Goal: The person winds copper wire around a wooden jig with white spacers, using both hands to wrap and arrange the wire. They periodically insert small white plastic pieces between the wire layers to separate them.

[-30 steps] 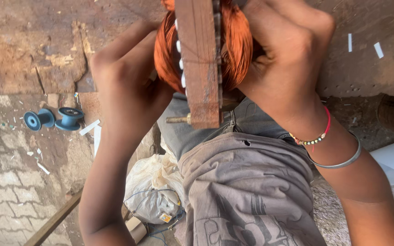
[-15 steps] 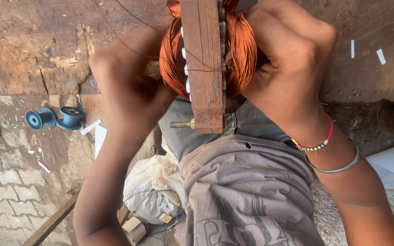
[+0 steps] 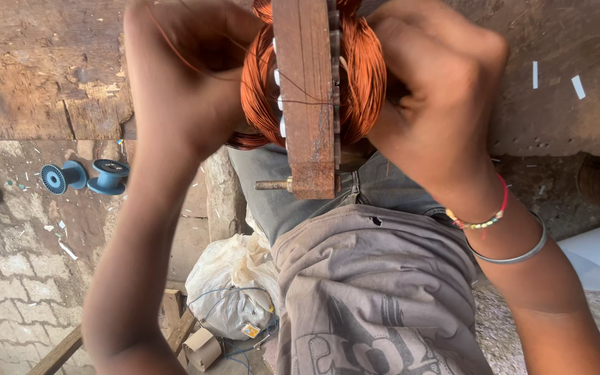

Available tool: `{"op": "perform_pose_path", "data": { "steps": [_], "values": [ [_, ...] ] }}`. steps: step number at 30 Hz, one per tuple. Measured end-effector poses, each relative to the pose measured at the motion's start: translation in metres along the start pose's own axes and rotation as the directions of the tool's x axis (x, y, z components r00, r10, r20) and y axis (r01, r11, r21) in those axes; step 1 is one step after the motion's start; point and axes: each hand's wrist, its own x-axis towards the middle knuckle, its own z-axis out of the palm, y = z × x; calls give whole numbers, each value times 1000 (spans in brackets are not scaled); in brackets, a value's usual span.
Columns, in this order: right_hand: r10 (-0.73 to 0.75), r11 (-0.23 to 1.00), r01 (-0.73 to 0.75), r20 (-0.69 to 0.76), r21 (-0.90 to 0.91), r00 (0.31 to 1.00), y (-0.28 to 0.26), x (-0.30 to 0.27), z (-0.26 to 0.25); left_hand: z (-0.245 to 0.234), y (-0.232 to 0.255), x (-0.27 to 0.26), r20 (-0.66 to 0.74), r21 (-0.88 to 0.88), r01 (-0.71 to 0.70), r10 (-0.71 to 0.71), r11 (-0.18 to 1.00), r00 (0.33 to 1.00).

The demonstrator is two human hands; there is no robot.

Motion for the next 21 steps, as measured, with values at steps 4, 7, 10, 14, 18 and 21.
{"op": "perform_pose_path", "data": {
  "steps": [4, 7, 10, 14, 18, 21],
  "values": [
    [74, 994, -75, 9, 76, 997, 3, 4, 0, -1, 0, -3, 7, -45, 95, -94, 994, 996],
    [141, 977, -141, 12, 158, 990, -1, 5, 2, -9, 0, -10, 23, 105, -60, 58, 993, 998],
    [119, 985, -116, -11, 124, 993, 0, 4, 1, -12, -13, 0, 68, 44, 22, -25, 999, 997],
    [115, 993, -113, -95, 31, 989, -10, 0, 2, -14, -28, 9, 229, -4, -250, 245, 968, 942],
    [178, 984, -180, -116, -3, 977, -17, -8, 5, -16, -21, 6, 221, 46, -260, 244, 965, 944],
    [260, 965, -246, -189, 92, 947, -23, -27, -16, -26, -2, -5, 169, 413, -336, 291, 847, 942]
  ]
}}
